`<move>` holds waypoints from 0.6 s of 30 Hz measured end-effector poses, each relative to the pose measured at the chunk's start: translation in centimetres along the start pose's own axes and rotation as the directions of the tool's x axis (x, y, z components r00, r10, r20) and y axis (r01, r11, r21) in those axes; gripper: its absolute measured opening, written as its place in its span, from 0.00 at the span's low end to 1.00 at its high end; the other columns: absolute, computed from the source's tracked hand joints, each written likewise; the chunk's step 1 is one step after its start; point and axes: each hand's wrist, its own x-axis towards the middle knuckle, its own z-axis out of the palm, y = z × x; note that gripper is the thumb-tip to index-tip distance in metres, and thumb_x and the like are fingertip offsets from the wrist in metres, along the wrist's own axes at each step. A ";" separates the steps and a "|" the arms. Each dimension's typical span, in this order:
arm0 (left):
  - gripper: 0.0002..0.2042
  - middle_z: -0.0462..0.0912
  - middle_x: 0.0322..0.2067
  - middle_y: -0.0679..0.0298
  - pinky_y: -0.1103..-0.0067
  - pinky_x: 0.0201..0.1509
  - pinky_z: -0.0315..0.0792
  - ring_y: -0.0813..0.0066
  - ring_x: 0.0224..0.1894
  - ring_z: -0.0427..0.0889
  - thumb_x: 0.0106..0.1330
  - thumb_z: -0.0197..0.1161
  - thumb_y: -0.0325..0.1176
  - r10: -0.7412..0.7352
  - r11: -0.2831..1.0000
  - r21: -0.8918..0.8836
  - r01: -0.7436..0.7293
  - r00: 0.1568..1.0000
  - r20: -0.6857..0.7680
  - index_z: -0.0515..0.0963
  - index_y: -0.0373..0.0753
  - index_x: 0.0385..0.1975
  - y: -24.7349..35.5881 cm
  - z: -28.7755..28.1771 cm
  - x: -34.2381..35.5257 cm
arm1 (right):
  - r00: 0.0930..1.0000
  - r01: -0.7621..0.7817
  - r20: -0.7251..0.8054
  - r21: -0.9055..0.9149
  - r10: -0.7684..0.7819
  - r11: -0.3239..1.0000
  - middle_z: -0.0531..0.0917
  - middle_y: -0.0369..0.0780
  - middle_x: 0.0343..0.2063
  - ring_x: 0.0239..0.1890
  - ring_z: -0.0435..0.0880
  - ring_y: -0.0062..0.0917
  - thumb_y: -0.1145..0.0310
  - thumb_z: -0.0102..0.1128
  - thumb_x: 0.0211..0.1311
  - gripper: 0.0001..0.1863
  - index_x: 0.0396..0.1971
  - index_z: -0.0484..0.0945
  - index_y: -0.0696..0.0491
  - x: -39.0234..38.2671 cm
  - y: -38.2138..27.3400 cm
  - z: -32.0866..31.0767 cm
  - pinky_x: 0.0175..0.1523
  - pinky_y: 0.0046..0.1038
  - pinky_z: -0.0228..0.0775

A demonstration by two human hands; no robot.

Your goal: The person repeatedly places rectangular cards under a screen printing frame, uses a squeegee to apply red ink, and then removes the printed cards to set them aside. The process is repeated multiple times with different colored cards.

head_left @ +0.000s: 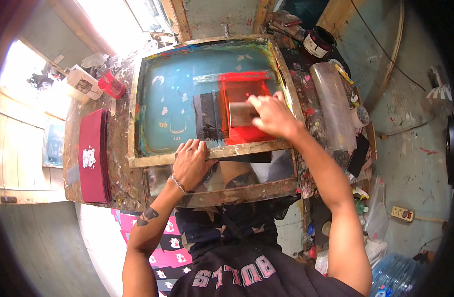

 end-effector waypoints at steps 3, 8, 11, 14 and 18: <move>0.20 0.82 0.39 0.58 0.65 0.54 0.73 0.58 0.49 0.81 0.56 0.74 0.44 -0.031 0.999 0.024 0.030 0.999 0.033 0.77 0.37 0.40 0.7 0.0 -0.4 | 0.982 0.030 0.182 0.104 -0.048 0.994 0.87 0.51 0.39 0.49 0.85 0.47 0.75 0.61 0.52 0.20 0.47 0.80 0.54 2.5 1.4 -1.8 0.59 0.56 0.60; 0.21 0.82 0.40 0.59 0.65 0.54 0.72 0.59 0.50 0.81 0.55 0.75 0.43 -0.040 0.999 0.020 0.039 0.997 0.059 0.77 0.36 0.41 0.6 -0.2 -0.1 | 0.986 0.164 -0.032 0.029 -0.163 0.986 0.86 0.45 0.33 0.44 0.85 0.41 0.81 0.57 0.49 0.21 0.47 0.79 0.54 -3.4 0.4 -0.3 0.58 0.50 0.58; 0.21 0.81 0.40 0.59 0.65 0.53 0.72 0.59 0.49 0.80 0.54 0.75 0.41 -0.020 1.000 0.023 0.018 0.997 0.075 0.76 0.36 0.41 0.2 0.0 -0.2 | 0.971 0.143 -0.177 -0.113 -0.161 0.983 0.84 0.40 0.34 0.43 0.83 0.35 0.81 0.56 0.56 0.18 0.48 0.80 0.53 -5.2 -0.2 0.5 0.60 0.46 0.58; 0.21 0.80 0.40 0.59 0.65 0.52 0.71 0.59 0.48 0.80 0.53 0.76 0.39 0.005 1.000 0.014 -0.006 0.997 0.074 0.76 0.36 0.42 0.1 -0.2 -0.1 | 0.923 0.108 -0.345 -0.196 -0.172 0.975 0.83 0.40 0.35 0.44 0.82 0.34 0.80 0.55 0.59 0.17 0.48 0.80 0.52 -2.4 2.1 2.3 0.60 0.44 0.58; 0.22 0.80 0.40 0.59 0.66 0.51 0.71 0.60 0.48 0.80 0.51 0.77 0.39 0.013 1.000 0.008 -0.013 0.999 0.052 0.76 0.36 0.42 0.0 -0.2 -0.2 | 0.895 0.145 -0.388 -0.209 -0.218 0.967 0.84 0.41 0.36 0.45 0.83 0.36 0.79 0.55 0.57 0.18 0.47 0.80 0.51 4.5 4.9 2.4 0.60 0.44 0.58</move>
